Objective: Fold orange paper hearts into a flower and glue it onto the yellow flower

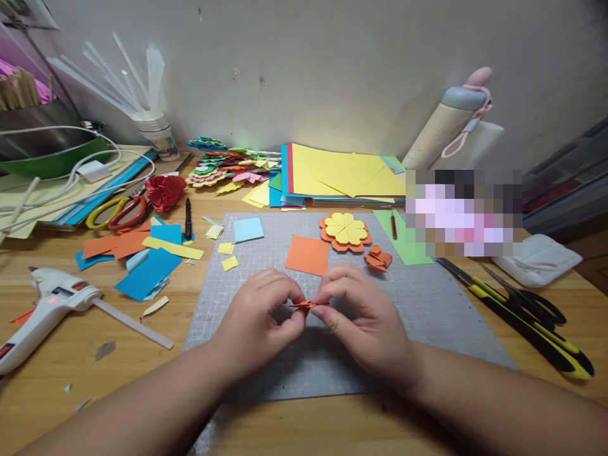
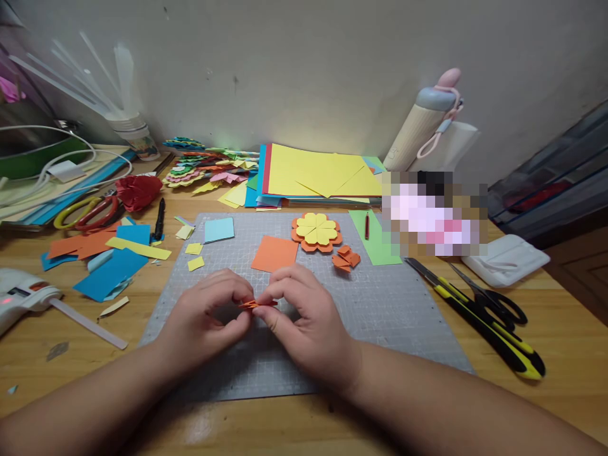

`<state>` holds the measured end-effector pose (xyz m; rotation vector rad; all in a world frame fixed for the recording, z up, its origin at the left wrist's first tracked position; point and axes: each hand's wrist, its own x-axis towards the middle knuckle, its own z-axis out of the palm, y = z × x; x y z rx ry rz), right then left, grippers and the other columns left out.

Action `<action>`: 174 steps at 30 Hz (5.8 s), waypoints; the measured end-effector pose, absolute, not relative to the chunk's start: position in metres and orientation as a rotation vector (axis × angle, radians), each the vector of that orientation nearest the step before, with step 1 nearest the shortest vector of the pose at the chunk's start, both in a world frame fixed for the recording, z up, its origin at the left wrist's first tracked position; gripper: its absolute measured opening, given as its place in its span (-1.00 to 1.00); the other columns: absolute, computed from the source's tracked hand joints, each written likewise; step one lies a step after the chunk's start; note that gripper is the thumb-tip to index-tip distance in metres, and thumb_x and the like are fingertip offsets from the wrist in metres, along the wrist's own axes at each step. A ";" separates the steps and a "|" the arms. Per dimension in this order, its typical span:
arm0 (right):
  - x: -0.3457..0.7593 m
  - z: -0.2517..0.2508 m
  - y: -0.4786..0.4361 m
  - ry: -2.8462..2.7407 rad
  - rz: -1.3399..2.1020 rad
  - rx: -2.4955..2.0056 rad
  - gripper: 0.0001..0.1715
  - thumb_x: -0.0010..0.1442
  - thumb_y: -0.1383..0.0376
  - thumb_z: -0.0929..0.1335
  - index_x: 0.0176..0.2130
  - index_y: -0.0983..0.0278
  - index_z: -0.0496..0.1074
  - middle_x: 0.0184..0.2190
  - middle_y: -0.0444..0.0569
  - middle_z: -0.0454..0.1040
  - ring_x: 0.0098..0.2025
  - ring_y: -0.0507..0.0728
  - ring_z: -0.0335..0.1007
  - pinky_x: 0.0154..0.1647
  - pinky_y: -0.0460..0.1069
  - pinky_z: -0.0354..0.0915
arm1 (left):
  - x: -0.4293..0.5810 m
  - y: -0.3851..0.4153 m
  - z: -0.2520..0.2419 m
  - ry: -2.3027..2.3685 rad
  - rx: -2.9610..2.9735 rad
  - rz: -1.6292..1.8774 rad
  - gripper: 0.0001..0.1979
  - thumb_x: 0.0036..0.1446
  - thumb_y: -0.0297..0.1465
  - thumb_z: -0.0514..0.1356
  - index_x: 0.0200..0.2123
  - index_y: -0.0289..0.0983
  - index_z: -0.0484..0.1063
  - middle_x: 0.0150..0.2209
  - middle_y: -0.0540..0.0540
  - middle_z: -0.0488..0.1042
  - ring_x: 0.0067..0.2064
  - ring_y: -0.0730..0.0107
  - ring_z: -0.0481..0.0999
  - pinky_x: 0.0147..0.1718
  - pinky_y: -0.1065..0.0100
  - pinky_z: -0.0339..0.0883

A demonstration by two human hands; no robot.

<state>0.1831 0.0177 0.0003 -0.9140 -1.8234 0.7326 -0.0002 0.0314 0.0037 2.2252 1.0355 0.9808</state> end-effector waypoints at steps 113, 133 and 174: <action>0.221 0.019 0.042 -2.705 0.475 -0.983 -0.72 0.31 0.30 0.26 -0.26 0.27 0.56 -0.28 0.01 0.52 -0.24 0.12 0.42 -0.23 0.01 0.31 | -0.005 0.030 0.012 1.252 2.591 0.403 -0.78 0.22 -0.30 0.13 -0.41 -0.17 0.52 -0.34 0.01 0.57 -0.17 0.25 0.47 -0.03 0.02 0.00; 0.216 0.014 0.045 -2.651 0.511 -1.022 -0.72 0.30 0.32 0.27 -0.32 0.31 0.56 -0.34 0.03 0.52 -0.29 0.11 0.41 -0.26 -0.01 0.28 | -0.007 0.032 0.005 1.278 2.531 0.354 -0.77 0.23 -0.27 0.12 -0.39 -0.14 0.56 -0.28 0.00 0.53 -0.17 0.27 0.43 -0.01 0.02 -0.04; 0.223 0.030 0.036 -2.804 0.720 -0.888 -0.78 0.23 0.43 0.29 -0.26 0.32 0.55 -0.32 0.01 0.54 -0.25 0.08 0.41 -0.21 -0.03 0.26 | -0.002 0.018 0.022 1.174 2.540 0.147 -0.75 0.24 -0.36 0.07 -0.39 -0.25 0.51 -0.40 -0.06 0.55 -0.25 0.25 0.46 -0.20 0.16 0.10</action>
